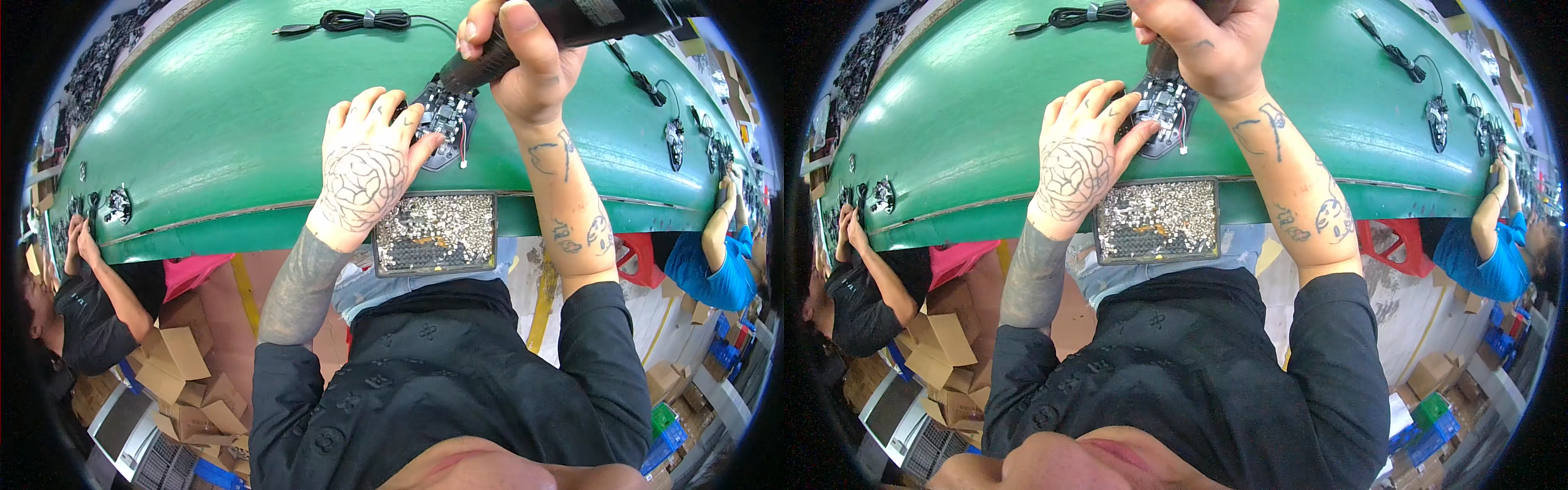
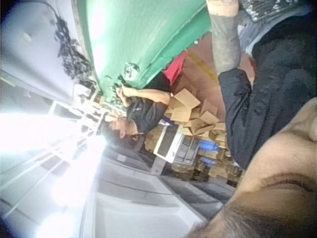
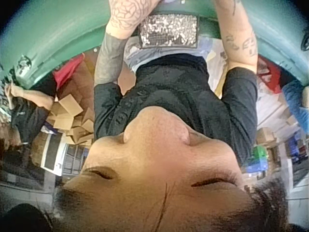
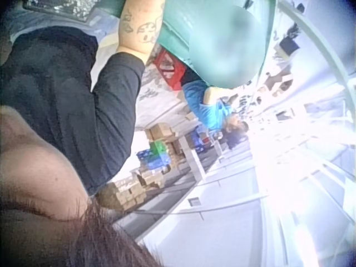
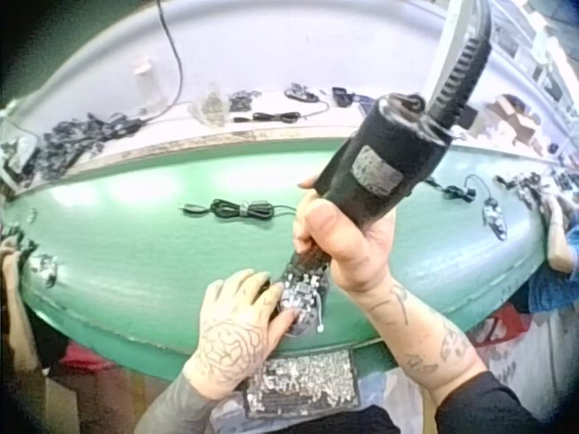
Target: The person assembles computer mice by hand, securing internal circuit boards into mouse shells with screws using an electric screwdriver.
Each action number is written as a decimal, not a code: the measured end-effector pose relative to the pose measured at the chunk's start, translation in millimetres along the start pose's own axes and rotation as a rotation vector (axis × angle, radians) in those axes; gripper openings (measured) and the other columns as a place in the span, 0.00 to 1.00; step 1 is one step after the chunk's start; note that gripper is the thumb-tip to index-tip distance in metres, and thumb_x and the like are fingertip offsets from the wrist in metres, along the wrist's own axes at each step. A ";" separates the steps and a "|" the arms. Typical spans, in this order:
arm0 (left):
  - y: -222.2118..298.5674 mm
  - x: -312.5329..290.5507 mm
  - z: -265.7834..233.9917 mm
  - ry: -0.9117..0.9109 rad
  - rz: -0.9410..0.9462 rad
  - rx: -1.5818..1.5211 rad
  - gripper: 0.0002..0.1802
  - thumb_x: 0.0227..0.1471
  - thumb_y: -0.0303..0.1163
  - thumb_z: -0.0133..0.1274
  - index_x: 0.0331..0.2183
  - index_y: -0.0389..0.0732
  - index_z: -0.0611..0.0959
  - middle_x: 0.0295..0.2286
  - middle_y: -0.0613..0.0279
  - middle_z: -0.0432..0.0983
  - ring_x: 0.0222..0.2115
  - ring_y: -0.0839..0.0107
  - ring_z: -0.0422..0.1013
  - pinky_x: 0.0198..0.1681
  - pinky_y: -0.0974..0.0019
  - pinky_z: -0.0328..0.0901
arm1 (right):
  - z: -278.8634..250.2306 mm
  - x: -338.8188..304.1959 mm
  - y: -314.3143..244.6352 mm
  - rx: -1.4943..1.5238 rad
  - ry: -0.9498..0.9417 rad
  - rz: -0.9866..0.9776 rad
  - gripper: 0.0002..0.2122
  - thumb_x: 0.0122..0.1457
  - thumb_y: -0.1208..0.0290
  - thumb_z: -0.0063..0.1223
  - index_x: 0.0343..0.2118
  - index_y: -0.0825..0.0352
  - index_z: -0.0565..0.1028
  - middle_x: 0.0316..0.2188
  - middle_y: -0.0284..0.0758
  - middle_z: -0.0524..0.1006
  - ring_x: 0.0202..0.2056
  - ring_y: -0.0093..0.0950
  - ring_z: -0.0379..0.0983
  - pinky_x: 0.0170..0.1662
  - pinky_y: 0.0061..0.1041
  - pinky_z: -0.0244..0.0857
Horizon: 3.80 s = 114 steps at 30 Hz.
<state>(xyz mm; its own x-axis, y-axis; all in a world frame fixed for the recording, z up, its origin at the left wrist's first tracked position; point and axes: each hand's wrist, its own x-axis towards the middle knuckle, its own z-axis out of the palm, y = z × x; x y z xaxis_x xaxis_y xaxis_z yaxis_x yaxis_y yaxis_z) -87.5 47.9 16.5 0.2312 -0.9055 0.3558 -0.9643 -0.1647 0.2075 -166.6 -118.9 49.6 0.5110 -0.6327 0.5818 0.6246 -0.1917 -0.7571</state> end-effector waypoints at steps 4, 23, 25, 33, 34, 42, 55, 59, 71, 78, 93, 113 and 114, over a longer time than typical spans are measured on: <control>1.6 1.5 -1.2 -0.011 0.008 -0.011 0.20 0.48 0.47 0.61 0.39 0.45 0.84 0.43 0.63 0.76 0.48 0.64 0.69 0.51 0.58 0.60 | 5.6 -2.5 -2.2 0.000 0.111 0.172 0.14 0.56 0.69 0.63 0.37 0.74 0.73 0.21 0.33 0.75 0.20 0.21 0.71 0.24 0.20 0.66; -9.2 12.1 8.0 0.005 0.163 -0.069 0.17 0.47 0.44 0.61 0.36 0.44 0.81 0.41 0.64 0.75 0.48 0.65 0.68 0.49 0.58 0.60 | -11.9 29.4 -26.2 0.146 0.009 -0.180 0.21 0.63 0.56 0.52 0.43 0.74 0.69 0.19 0.30 0.71 0.18 0.20 0.68 0.23 0.19 0.65; -4.2 21.4 6.8 -0.005 0.253 -0.075 0.17 0.47 0.43 0.62 0.38 0.45 0.81 0.42 0.65 0.75 0.48 0.66 0.69 0.50 0.58 0.61 | -13.2 38.2 -61.5 -0.203 0.259 -0.036 0.21 0.63 0.53 0.53 0.43 0.70 0.69 0.19 0.30 0.71 0.17 0.18 0.67 0.22 0.18 0.62; -11.5 18.7 6.6 -0.092 0.354 -0.234 0.21 0.45 0.43 0.63 0.39 0.42 0.79 0.42 0.62 0.74 0.45 0.64 0.70 0.49 0.61 0.63 | -82.9 6.6 -5.7 -1.571 -0.056 0.335 0.24 0.55 0.63 0.58 0.53 0.63 0.68 0.37 0.48 0.77 0.39 0.51 0.74 0.47 0.43 0.68; -11.2 18.6 5.0 -0.086 0.339 -0.208 0.21 0.44 0.44 0.64 0.38 0.41 0.80 0.42 0.62 0.74 0.44 0.63 0.71 0.49 0.61 0.63 | -85.5 1.9 -7.0 -1.610 -0.135 0.225 0.23 0.55 0.64 0.58 0.53 0.62 0.69 0.34 0.47 0.76 0.38 0.51 0.73 0.47 0.42 0.67; -35.4 25.3 -9.4 -0.144 0.187 -0.164 0.21 0.42 0.48 0.64 0.31 0.41 0.80 0.34 0.61 0.72 0.35 0.62 0.72 0.40 0.60 0.65 | -35.5 -20.7 -26.0 -0.979 -0.934 0.503 0.17 0.47 0.61 0.67 0.36 0.64 0.75 0.29 0.39 0.76 0.34 0.37 0.75 0.38 0.34 0.68; -66.5 42.3 3.2 -0.066 0.351 -0.386 0.18 0.39 0.44 0.67 0.30 0.44 0.82 0.31 0.64 0.73 0.35 0.63 0.70 0.41 0.61 0.66 | -33.4 -18.2 -8.5 -0.689 -0.368 0.684 0.10 0.60 0.69 0.57 0.40 0.70 0.80 0.32 0.33 0.82 0.34 0.19 0.78 0.37 0.22 0.72; -65.3 41.0 9.7 -0.015 0.319 -0.421 0.20 0.39 0.46 0.67 0.33 0.44 0.82 0.34 0.63 0.73 0.38 0.63 0.70 0.43 0.60 0.65 | -27.1 -15.8 5.4 -0.537 -0.291 0.762 0.11 0.61 0.68 0.57 0.41 0.69 0.80 0.34 0.32 0.82 0.35 0.18 0.76 0.37 0.18 0.70; -66.9 39.2 24.2 -0.005 0.232 -0.494 0.23 0.41 0.47 0.66 0.38 0.46 0.80 0.39 0.60 0.71 0.42 0.59 0.69 0.47 0.59 0.65 | -33.3 5.5 0.5 -0.650 -0.517 0.863 0.10 0.60 0.71 0.56 0.42 0.68 0.81 0.37 0.32 0.80 0.39 0.19 0.73 0.44 0.20 0.67; -62.5 39.8 30.3 0.012 0.214 -0.504 0.24 0.43 0.48 0.65 0.39 0.46 0.81 0.40 0.59 0.72 0.42 0.58 0.70 0.47 0.58 0.65 | -36.8 9.9 -2.0 -0.746 -0.496 1.031 0.12 0.61 0.68 0.55 0.43 0.70 0.78 0.36 0.32 0.80 0.38 0.20 0.74 0.42 0.19 0.67; -54.1 36.7 36.7 0.055 0.219 -0.496 0.22 0.46 0.47 0.63 0.41 0.44 0.81 0.40 0.58 0.73 0.42 0.58 0.70 0.47 0.58 0.65 | -59.4 -38.3 -25.0 -0.491 -0.237 0.898 0.12 0.59 0.74 0.58 0.45 0.69 0.76 0.39 0.33 0.80 0.38 0.18 0.75 0.38 0.16 0.68; -43.3 40.4 24.3 -0.076 0.250 -0.401 0.24 0.45 0.41 0.64 0.42 0.40 0.78 0.49 0.55 0.74 0.52 0.58 0.68 0.57 0.56 0.58 | -56.1 -25.9 3.5 -0.292 -0.191 1.161 0.14 0.58 0.61 0.62 0.41 0.66 0.80 0.30 0.29 0.79 0.30 0.16 0.73 0.32 0.14 0.69; -43.8 42.1 23.5 -0.073 0.252 -0.392 0.24 0.45 0.41 0.64 0.43 0.41 0.78 0.49 0.56 0.74 0.52 0.58 0.68 0.57 0.56 0.58 | -54.5 -22.1 3.3 -0.325 -0.183 1.159 0.13 0.57 0.61 0.63 0.39 0.66 0.81 0.29 0.29 0.79 0.30 0.16 0.74 0.32 0.14 0.69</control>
<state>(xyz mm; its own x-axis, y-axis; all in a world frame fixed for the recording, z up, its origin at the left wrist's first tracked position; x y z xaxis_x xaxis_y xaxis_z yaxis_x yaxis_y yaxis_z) -38.6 7.8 1.0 -0.0274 -0.9258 0.3770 -0.8642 0.2115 0.4565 -208.0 -146.5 18.1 0.7598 -0.4435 -0.4754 -0.4209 0.2218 -0.8796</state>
